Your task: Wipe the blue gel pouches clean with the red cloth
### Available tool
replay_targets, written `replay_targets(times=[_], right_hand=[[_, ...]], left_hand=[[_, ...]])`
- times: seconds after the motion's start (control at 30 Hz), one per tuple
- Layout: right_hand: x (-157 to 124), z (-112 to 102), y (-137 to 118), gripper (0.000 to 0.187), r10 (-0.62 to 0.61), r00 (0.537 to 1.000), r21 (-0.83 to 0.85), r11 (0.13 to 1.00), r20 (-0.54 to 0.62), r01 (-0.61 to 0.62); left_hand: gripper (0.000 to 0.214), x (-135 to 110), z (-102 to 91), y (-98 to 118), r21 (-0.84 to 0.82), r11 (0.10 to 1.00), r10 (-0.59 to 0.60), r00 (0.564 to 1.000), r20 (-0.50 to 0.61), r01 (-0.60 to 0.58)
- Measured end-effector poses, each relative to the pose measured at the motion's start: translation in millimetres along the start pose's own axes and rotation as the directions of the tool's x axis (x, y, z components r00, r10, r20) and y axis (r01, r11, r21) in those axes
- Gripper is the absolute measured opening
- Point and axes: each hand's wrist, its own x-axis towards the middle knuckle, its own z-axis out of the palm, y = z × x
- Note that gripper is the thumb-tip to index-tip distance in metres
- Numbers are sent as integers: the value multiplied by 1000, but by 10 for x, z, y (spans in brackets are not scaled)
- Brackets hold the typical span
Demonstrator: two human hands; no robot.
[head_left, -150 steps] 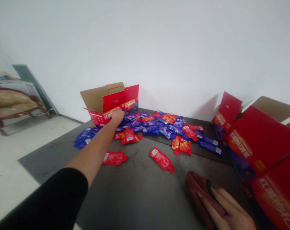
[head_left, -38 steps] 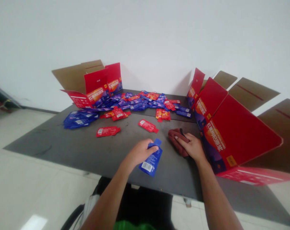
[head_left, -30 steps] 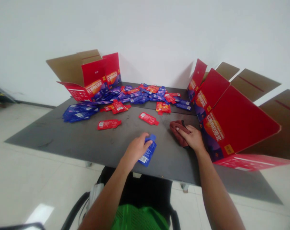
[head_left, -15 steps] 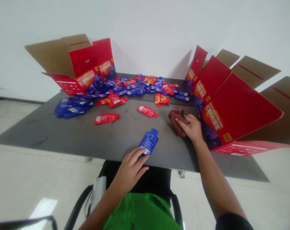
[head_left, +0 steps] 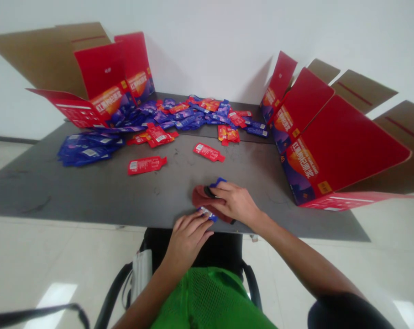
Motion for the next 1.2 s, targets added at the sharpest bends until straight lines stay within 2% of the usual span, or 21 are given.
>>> replay_targets(times=[0.1, 0.17, 0.27, 0.37, 0.43, 0.5, 0.6, 0.7, 0.77, 0.83, 0.9, 0.97, 1.07, 1.13, 1.2], right_hand=[[150, -53, 284, 32, 97, 995, -118, 988, -33, -101], [196, -143, 352, 31, 129, 988, -162, 977, -80, -141], [96, -197, 149, 31, 91, 988, -126, 986, -124, -107], [-86, -90, -142, 32, -55, 998, -26, 998, -43, 53], [-128, 4, -167, 32, -93, 996, 17, 996, -2, 93], [-68, 43, -21, 33, -29, 1000, -10, 1000, -6, 29], [93, -46, 270, 32, 113, 993, -134, 984, -45, -118], [113, -159, 252, 30, 149, 982, -139, 976, -120, -165], [20, -142, 65, 31, 92, 986, -69, 992, -138, -102], [-83, -56, -103, 32, -24, 996, -5, 1000, -89, 23], [-115, 37, -117, 32, -79, 996, 41, 996, -43, 81], [-53, 72, 37, 33, -15, 999, 36, 999, -41, 17], [98, -21, 310, 34, 123, 987, -48, 991, -99, -128], [125, -106, 310, 33, 156, 977, -64, 984, -144, -167], [65, -129, 151, 34, 114, 981, -28, 992, -154, -120]], left_hand=[[23, 28, -24, -3, -25, 1000, 2, 1000, 26, -2], [22, 31, -29, -9, -31, 999, -10, 1000, 28, 11], [24, 17, -15, -18, -49, 999, -19, 999, 33, 20], [21, 1, -1, -22, -37, 998, -42, 998, 41, 44], [20, 1, -5, -23, -31, 998, -52, 998, 42, 53], [22, 11, -17, -24, -50, 998, -37, 998, 46, 39], [24, 27, -33, -25, -74, 997, -24, 998, 55, 28], [24, 24, -29, -25, -82, 996, -31, 998, 53, 35], [24, 14, -21, -24, -81, 996, -35, 998, 48, 39], [22, 4, -16, -22, -64, 997, -51, 998, 45, 53], [21, 3, -20, -22, -55, 997, -60, 997, 50, 62], [23, 11, -29, -23, -67, 997, -43, 998, 52, 46], [24, 27, -39, -25, -86, 996, -22, 999, 33, 25], [23, 31, -37, -24, -90, 995, -28, 999, 20, 29], [24, 27, -31, -21, -92, 995, -31, 999, 15, 33]])
